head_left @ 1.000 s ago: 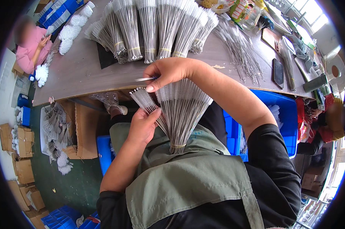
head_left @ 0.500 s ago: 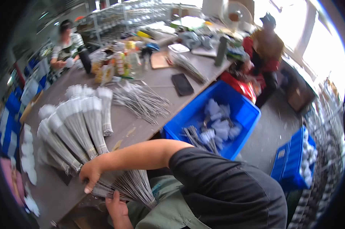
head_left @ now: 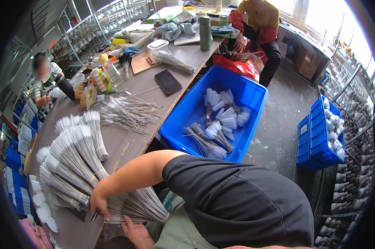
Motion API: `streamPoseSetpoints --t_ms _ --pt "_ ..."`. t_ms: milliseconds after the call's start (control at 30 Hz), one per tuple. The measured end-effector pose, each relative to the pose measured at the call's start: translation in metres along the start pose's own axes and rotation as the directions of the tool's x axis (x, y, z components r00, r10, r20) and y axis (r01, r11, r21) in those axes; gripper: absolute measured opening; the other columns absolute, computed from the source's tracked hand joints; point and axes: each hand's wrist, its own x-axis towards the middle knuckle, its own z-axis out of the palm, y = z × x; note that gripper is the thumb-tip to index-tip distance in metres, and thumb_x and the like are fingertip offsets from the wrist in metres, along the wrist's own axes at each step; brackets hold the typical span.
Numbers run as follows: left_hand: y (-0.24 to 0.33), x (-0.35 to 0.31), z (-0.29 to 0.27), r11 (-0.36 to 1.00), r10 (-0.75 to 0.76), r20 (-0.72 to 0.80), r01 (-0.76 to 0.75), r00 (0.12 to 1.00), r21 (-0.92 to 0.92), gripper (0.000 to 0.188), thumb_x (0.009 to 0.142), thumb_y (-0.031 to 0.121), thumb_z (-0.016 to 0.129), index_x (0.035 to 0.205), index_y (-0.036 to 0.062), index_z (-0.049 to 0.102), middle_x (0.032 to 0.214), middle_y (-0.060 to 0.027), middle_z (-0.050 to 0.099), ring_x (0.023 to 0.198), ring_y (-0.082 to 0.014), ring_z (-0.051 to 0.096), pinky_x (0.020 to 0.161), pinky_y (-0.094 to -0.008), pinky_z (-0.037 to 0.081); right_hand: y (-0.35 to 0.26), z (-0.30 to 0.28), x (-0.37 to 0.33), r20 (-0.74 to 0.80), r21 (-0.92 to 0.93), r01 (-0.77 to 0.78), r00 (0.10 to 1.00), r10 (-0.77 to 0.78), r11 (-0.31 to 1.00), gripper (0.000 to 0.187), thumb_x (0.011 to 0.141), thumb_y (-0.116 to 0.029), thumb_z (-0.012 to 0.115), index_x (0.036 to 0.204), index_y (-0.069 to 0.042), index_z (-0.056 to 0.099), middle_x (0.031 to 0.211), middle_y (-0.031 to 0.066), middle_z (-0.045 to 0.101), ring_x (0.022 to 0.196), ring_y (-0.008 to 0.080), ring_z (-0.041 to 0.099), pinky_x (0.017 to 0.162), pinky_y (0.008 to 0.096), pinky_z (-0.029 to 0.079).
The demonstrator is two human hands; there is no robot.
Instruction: Bundling a set of metal straw brushes and trimming the excess wire with pliers.
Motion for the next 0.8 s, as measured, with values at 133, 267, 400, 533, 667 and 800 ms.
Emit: streamPoseSetpoints --t_ms 133,267,400,533,667,800 --pt "-0.004 -0.003 0.005 0.998 0.063 -0.008 -0.063 0.998 0.007 0.036 0.092 0.020 0.055 0.118 -0.0024 0.045 0.113 -0.0146 0.055 0.099 -0.0226 0.054 0.088 -0.0354 0.044 0.002 0.001 0.000 -0.005 -0.013 0.007 1.000 -0.007 1.000 0.053 0.060 -0.051 0.079 0.091 -0.010 0.069 0.096 0.0099 0.066 0.095 0.0230 0.059 0.081 0.0338 0.045" --pt "-0.007 0.002 0.005 0.997 0.074 -0.038 -0.074 0.997 0.000 0.038 0.092 0.021 0.055 0.120 -0.0022 0.044 0.116 -0.0150 0.053 0.103 -0.0232 0.052 0.090 -0.0347 0.043 -0.004 -0.001 -0.008 -0.007 0.000 -0.033 0.999 0.033 0.999 0.053 0.060 -0.051 0.079 0.092 -0.010 0.069 0.096 0.0101 0.066 0.095 0.0232 0.060 0.081 0.0338 0.045" --pt "-0.001 0.000 0.003 0.826 0.100 0.060 -0.116 0.993 0.551 0.045 0.090 0.019 0.051 0.127 -0.0039 0.038 0.125 -0.0219 0.044 0.112 -0.0322 0.044 0.095 -0.0390 0.038 -0.004 -0.005 -0.022 -0.036 -0.008 -0.063 0.997 0.062 0.998 0.056 0.061 -0.053 0.078 0.095 -0.009 0.069 0.098 0.0109 0.066 0.097 0.0239 0.060 0.081 0.0345 0.045" --pt "0.018 -0.018 0.015 0.100 0.056 0.145 -0.150 0.988 0.984 0.056 0.089 0.016 0.045 0.137 -0.0068 0.029 0.136 -0.0319 0.032 0.124 -0.0450 0.033 0.101 -0.0454 0.031 -0.009 -0.004 -0.029 -0.069 -0.054 -0.111 0.992 0.107 0.992 0.060 0.062 -0.055 0.076 0.098 -0.007 0.068 0.099 0.0134 0.066 0.098 0.0264 0.059 0.083 0.0352 0.045" --pt "0.003 -0.015 0.023 0.798 0.099 -0.100 -0.019 0.990 0.602 0.047 0.089 0.021 0.052 0.129 0.0021 0.036 0.125 -0.0203 0.042 0.114 -0.0316 0.042 0.096 -0.0392 0.036 -0.006 0.001 -0.011 -0.032 -0.042 -0.034 0.999 0.033 0.999 0.062 0.063 -0.055 0.075 0.099 -0.004 0.067 0.100 0.0164 0.065 0.099 0.0290 0.059 0.084 0.0365 0.044" --pt "-0.006 -0.013 0.008 0.983 0.115 -0.164 -0.089 0.980 0.160 0.022 0.092 0.013 0.053 0.111 0.0025 0.048 0.100 -0.0066 0.055 0.092 -0.0155 0.053 0.077 -0.0311 0.043 0.014 0.003 0.004 0.003 -0.127 0.067 0.998 -0.068 0.990 0.062 0.065 -0.053 0.073 0.100 -0.002 0.066 0.103 0.0205 0.064 0.099 0.0321 0.060 0.085 0.0407 0.046"
